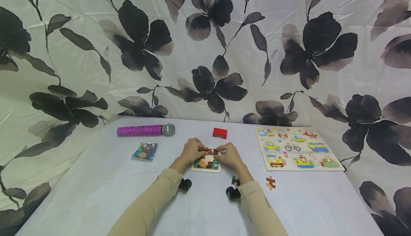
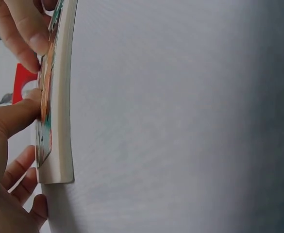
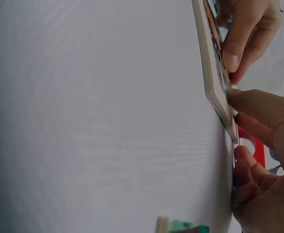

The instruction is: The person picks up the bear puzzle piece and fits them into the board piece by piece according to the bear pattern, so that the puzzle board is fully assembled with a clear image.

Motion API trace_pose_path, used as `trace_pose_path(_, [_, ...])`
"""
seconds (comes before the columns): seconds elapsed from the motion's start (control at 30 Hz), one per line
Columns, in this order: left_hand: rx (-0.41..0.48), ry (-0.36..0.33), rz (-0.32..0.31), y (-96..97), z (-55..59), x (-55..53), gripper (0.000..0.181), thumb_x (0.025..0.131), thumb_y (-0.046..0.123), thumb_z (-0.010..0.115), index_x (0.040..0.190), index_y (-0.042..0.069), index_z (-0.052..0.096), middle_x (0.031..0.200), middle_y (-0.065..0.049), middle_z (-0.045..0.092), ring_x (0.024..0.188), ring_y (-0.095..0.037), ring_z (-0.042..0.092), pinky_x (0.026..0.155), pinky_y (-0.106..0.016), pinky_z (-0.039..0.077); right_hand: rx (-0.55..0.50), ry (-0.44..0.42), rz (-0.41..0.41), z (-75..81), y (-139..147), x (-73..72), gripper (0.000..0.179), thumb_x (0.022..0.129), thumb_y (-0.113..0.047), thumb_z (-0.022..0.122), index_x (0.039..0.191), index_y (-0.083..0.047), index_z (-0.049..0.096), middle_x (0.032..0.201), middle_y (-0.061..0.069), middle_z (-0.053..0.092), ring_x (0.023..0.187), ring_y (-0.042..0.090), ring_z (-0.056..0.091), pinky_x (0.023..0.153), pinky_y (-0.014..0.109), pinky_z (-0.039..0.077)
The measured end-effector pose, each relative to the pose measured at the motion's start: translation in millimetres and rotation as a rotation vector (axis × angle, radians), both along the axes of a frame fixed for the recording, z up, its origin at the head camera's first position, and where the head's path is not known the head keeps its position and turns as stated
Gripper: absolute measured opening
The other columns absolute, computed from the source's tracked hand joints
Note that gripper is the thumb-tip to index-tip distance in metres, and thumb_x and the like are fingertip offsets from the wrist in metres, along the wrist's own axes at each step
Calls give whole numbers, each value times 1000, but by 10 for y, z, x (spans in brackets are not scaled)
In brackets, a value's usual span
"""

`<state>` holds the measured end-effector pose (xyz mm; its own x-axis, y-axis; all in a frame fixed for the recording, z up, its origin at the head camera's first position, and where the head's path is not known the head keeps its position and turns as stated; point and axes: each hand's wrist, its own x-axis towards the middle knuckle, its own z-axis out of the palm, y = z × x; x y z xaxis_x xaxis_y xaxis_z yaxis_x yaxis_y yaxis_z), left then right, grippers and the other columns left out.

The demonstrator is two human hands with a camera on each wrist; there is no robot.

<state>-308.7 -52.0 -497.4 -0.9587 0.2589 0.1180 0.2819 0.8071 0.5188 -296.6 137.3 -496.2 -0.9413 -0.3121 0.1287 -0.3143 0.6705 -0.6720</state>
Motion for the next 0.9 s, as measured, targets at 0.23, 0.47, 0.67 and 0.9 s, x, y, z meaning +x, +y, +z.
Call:
trace_pose_path(0.23, [-24, 2, 3, 18, 2, 5, 20, 81, 28, 74, 96, 15, 77, 103, -7, 60, 101, -26, 49, 81, -40, 43, 106, 48, 52, 20, -51, 68, 30, 82, -11, 68, 111, -4, 69, 105, 19, 53, 95, 27, 49, 79, 44, 46])
trace_pose_path(0.47, [-28, 5, -17, -8, 4, 20, 18, 85, 25, 69, 97, 13, 76, 107, -9, 59, 104, -27, 48, 84, -43, 43, 210, 108, 97, -47, -78, 21, 29, 86, -14, 67, 114, -5, 69, 114, 25, 52, 98, 37, 52, 85, 48, 46])
trace_pose_path(0.67, [22, -1, -61, -62, 2, 33, 18, 86, 16, 67, 101, 12, 75, 110, -11, 58, 107, -30, 47, 88, -46, 42, 200, 105, 101, -19, -87, 7, 21, 86, -11, 68, 105, -5, 73, 113, 23, 54, 98, 36, 55, 86, 47, 48])
trace_pose_path(0.9, [171, -10, -62, -103, 13, 10, 15, 82, 13, 73, 90, 0, 75, 99, -14, 62, 98, -29, 52, 87, -42, 45, 199, 58, 78, 111, -129, 58, 17, 84, -7, 69, 98, -2, 74, 113, 20, 56, 104, 31, 54, 91, 46, 47])
